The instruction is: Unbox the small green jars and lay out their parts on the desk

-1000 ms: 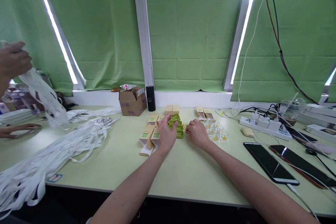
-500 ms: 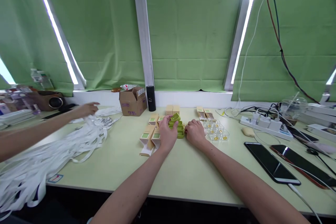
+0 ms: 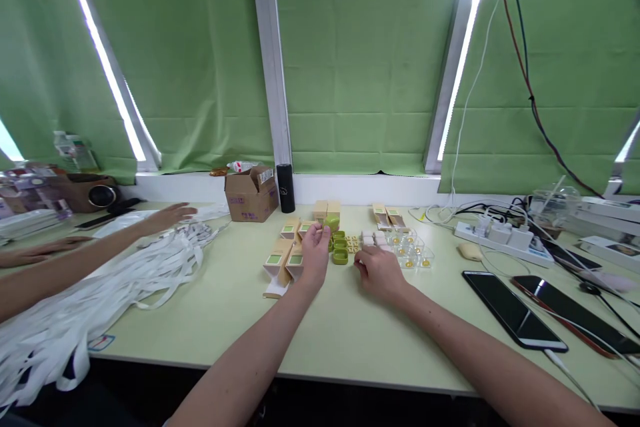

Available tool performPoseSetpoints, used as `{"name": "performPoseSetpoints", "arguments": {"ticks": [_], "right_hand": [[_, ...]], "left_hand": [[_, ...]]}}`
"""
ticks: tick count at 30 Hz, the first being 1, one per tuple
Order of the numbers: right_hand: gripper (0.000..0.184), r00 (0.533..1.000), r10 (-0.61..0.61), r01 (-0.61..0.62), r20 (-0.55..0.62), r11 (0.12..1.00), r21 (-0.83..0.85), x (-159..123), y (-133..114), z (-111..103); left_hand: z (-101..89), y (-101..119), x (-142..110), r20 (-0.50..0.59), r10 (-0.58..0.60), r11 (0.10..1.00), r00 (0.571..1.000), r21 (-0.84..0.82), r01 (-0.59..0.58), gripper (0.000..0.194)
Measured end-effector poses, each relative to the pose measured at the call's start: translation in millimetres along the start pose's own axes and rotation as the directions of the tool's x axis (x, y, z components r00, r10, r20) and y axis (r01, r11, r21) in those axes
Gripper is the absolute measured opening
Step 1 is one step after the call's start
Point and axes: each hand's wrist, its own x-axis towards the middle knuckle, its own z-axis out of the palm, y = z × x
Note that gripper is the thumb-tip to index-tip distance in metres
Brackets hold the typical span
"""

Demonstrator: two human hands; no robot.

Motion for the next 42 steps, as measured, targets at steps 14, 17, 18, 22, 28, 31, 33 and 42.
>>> {"name": "performPoseSetpoints", "arguments": {"ticks": [14, 17, 18, 22, 28, 31, 33, 42], "right_hand": [[0.015, 0.971, -0.154, 0.106, 0.181, 0.962, 0.25, -13, -7, -7], [0.016, 0.971, -0.152, 0.099, 0.185, 0.959, 0.264, -13, -6, -8], [0.017, 0.971, -0.15, 0.096, 0.187, 0.958, 0.268, -13, -6, -9], [0.017, 0.97, -0.142, 0.081, 0.199, 0.955, 0.286, -12, -7, -13], [0.016, 0.967, -0.135, 0.064, 0.216, 0.951, 0.304, -12, -7, -15], [0.016, 0.97, -0.127, 0.055, 0.209, 0.945, 0.322, -12, -6, -14], [0.017, 0.97, -0.128, 0.055, 0.205, 0.943, 0.327, -12, -5, -13], [0.016, 0.969, -0.125, 0.054, 0.211, 0.949, 0.311, -11, -4, -10]], "left_hand": [[-5.2, 6, 4, 0.119, -0.398, 0.827, 0.91, -0.382, 0.412, 0.025], [-4.3, 7, 3, 0.106, -0.368, 0.849, 0.924, -0.367, 0.38, 0.03], [-4.2, 6, 3, 0.095, -0.35, 0.861, 0.932, -0.36, 0.36, 0.032], [-5.3, 3, 6, 0.043, -0.233, 0.937, 0.971, -0.256, 0.236, 0.038], [-10.9, 9, 7, -0.039, 0.191, 0.926, 0.981, 0.339, -0.167, 0.035], [-14.9, 19, 6, 0.125, 0.437, 0.649, 0.891, 0.642, -0.408, 0.022], [-17.6, 25, 6, 0.253, 0.432, 0.456, 0.866, 0.767, -0.451, 0.022], [-29.1, 25, 12, 0.411, 0.032, 0.022, 0.911, 0.911, -0.412, 0.026]]}}
